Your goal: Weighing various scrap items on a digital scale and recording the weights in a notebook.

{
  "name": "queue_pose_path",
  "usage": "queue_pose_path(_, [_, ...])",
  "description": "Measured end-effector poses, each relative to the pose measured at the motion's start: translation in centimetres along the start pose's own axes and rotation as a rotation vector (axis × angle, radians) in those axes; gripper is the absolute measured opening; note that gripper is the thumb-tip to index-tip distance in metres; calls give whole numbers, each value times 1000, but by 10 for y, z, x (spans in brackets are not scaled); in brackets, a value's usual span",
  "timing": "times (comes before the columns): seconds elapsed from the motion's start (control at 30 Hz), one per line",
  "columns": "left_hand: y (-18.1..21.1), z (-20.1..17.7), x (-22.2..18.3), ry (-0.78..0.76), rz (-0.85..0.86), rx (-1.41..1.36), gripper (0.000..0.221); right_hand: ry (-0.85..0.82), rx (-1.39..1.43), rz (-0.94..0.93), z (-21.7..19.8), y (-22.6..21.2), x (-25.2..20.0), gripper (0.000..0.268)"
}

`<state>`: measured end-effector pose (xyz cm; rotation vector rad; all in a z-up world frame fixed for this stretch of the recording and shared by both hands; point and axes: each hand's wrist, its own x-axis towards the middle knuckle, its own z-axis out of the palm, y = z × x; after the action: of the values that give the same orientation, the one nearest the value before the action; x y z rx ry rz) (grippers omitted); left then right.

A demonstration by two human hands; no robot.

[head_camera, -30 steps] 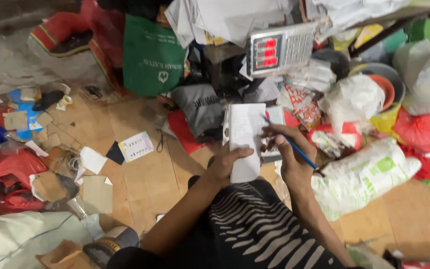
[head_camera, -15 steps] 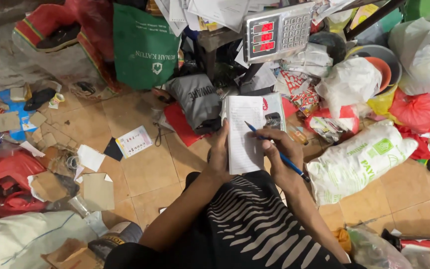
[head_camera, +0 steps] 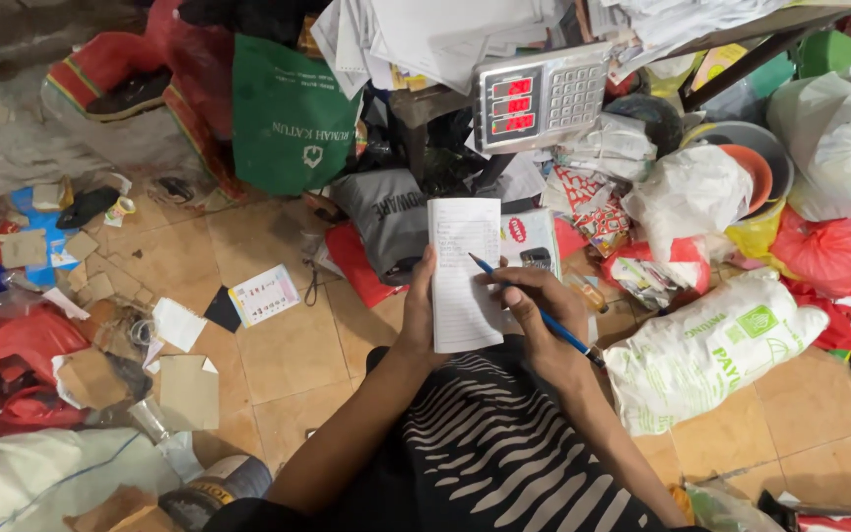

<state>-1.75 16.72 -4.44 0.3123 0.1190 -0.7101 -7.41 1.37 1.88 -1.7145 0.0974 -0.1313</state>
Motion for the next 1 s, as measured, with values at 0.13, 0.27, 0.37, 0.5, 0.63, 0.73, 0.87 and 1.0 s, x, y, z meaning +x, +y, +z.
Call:
queue_pose_path(0.13, [-10, 7, 19, 3, 6, 7, 77, 21, -49, -52, -18, 3, 9, 23])
queue_pose_path(0.27, [-23, 21, 47, 35, 74, 54, 69, 43, -134, -146, -46, 4, 21, 21])
queue_pose_path(0.37, [-43, 20, 68, -10, 106, 58, 67, 20, -189, -183, -72, 3, 34, 21])
queue_pose_path(0.5, [-61, 29, 92, 38, 142, 118, 69, 20, -181, -40, -104, 5, 35, 23])
queue_pose_path(0.63, [-70, 49, 105, 56, 210, 159, 71, -141, -198, -237, -128, -4, 44, 21])
queue_pose_path(0.73, [-84, 56, 108, 79, 239, 146, 72, -211, -154, -243, -144, 2, 47, 22])
queue_pose_path(0.87, [-113, 41, 108, 104, 221, 102, 73, -192, -180, -117, -169, 35, 41, 21])
queue_pose_path(1.0, [-126, 48, 101, 155, 260, 196, 70, -149, -253, -130, -180, 48, 40, 21])
